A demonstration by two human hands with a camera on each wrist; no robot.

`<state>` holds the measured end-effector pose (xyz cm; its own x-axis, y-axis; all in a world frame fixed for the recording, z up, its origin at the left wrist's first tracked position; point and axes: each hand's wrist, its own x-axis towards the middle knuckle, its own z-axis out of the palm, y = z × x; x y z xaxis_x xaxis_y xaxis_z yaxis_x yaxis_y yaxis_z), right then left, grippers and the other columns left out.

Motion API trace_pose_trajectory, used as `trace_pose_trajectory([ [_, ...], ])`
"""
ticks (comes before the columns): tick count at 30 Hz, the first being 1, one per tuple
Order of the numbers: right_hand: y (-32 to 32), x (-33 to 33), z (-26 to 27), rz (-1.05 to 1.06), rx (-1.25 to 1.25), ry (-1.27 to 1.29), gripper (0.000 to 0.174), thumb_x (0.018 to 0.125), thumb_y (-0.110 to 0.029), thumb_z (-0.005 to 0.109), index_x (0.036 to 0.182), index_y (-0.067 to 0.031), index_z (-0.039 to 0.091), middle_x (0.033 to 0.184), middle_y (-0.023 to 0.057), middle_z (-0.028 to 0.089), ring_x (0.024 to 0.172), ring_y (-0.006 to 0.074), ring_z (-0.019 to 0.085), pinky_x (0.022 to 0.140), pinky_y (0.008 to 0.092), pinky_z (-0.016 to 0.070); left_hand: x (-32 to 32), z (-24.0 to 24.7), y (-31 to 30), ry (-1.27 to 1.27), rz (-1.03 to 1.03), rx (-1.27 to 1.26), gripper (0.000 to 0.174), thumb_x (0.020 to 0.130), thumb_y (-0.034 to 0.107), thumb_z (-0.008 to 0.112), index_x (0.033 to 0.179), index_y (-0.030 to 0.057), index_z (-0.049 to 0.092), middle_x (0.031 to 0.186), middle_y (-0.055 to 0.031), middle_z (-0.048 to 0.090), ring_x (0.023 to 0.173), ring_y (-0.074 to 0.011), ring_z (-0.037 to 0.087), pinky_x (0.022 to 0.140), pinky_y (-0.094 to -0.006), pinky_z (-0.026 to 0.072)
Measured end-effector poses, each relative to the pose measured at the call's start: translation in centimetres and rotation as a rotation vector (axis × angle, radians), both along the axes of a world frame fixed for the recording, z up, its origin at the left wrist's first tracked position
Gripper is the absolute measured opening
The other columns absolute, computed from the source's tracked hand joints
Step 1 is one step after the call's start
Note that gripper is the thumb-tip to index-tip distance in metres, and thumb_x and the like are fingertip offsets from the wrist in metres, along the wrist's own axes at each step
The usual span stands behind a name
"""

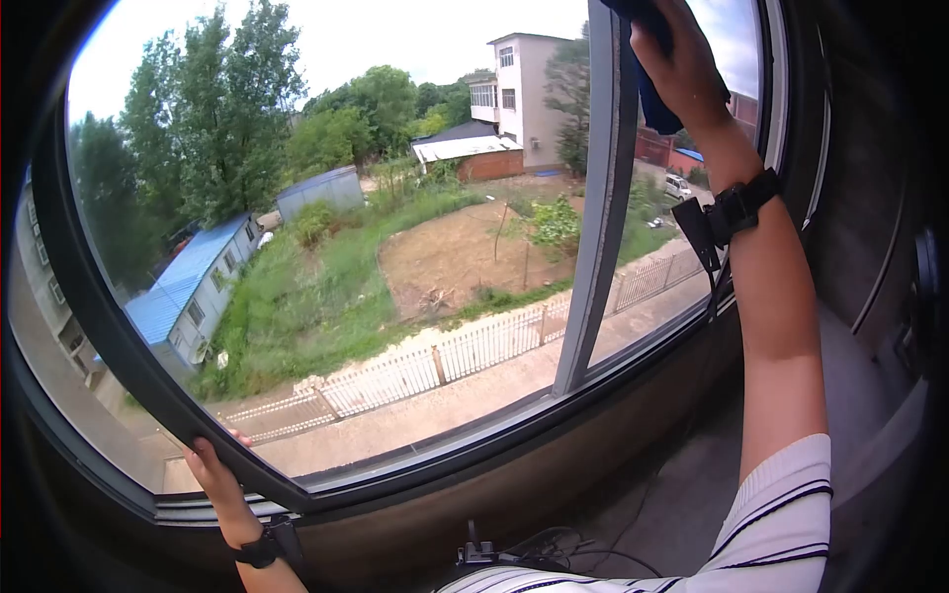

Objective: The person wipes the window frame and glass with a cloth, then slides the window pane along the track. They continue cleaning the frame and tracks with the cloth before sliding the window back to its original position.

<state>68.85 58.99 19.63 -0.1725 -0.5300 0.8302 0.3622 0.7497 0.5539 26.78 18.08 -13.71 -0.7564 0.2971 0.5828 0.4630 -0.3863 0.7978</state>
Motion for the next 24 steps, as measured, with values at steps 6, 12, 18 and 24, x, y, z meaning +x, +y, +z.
trace_pose_trajectory([
  [6, -1.7, -2.9, 0.9, 0.281, -0.357, 0.179, 0.047, 0.085, -0.006, 0.056, 0.131, 0.0006, 0.055, 0.135, 0.0215, 0.056, 0.126, 0.0343, 0.053, 0.109, 0.0388, 0.0403, -0.5, 0.0, 0.1, -0.034, 0.062, -0.011, 0.067, 0.091, 0.065, 0.055, 0.111, 0.0021, 0.045, 0.077, -0.0127, 0.06, 0.064, -0.0225, 0.066, 0.056, -0.031, 0.0536],
  [12, -9.2, -7.5, -20.0, 0.104, -0.217, -0.406, 0.048, 0.08, -0.025, 0.073, 0.127, -0.028, 0.062, 0.15, 0.0, 0.047, 0.144, 0.0245, 0.037, 0.123, 0.05, 0.0181, 0.0, 0.6, 0.2, -0.009, 0.111, -0.028, 0.064, 0.094, 0.065, 0.05, 0.096, 0.0014, 0.053, 0.077, -0.0104, 0.062, 0.064, -0.0195, 0.066, 0.055, -0.0302, 0.0514],
  [18, -8.9, -5.5, -31.2, 0.085, -0.125, -0.686, 0.039, 0.094, -0.019, 0.056, 0.132, -0.0243, 0.056, 0.15, -0.001, 0.047, 0.142, 0.022, 0.04, 0.121, 0.0457, 0.0244, 0.8, 1.0, 0.1, 0.05, 0.147, -0.072, 0.062, 0.095, 0.064, 0.048, 0.097, 0.0021, 0.052, 0.079, -0.01, 0.062, 0.066, -0.0197, 0.065, 0.059, -0.0306, 0.0521],
  [24, -8.2, -4.3, -33.6, -0.01, -0.118, -0.634, 0.038, 0.093, -0.022, 0.057, 0.13, -0.0289, 0.06, 0.146, -0.0042, 0.051, 0.14, 0.0192, 0.043, 0.122, 0.0461, 0.0193, 3.2, 0.5, 1.8, -0.027, 0.29, 0.005, 0.06, 0.097, 0.065, 0.042, 0.104, 0.0055, 0.047, 0.072, -0.0032, 0.051, 0.059, -0.0151, 0.058, 0.053, -0.0287, 0.0501],
])
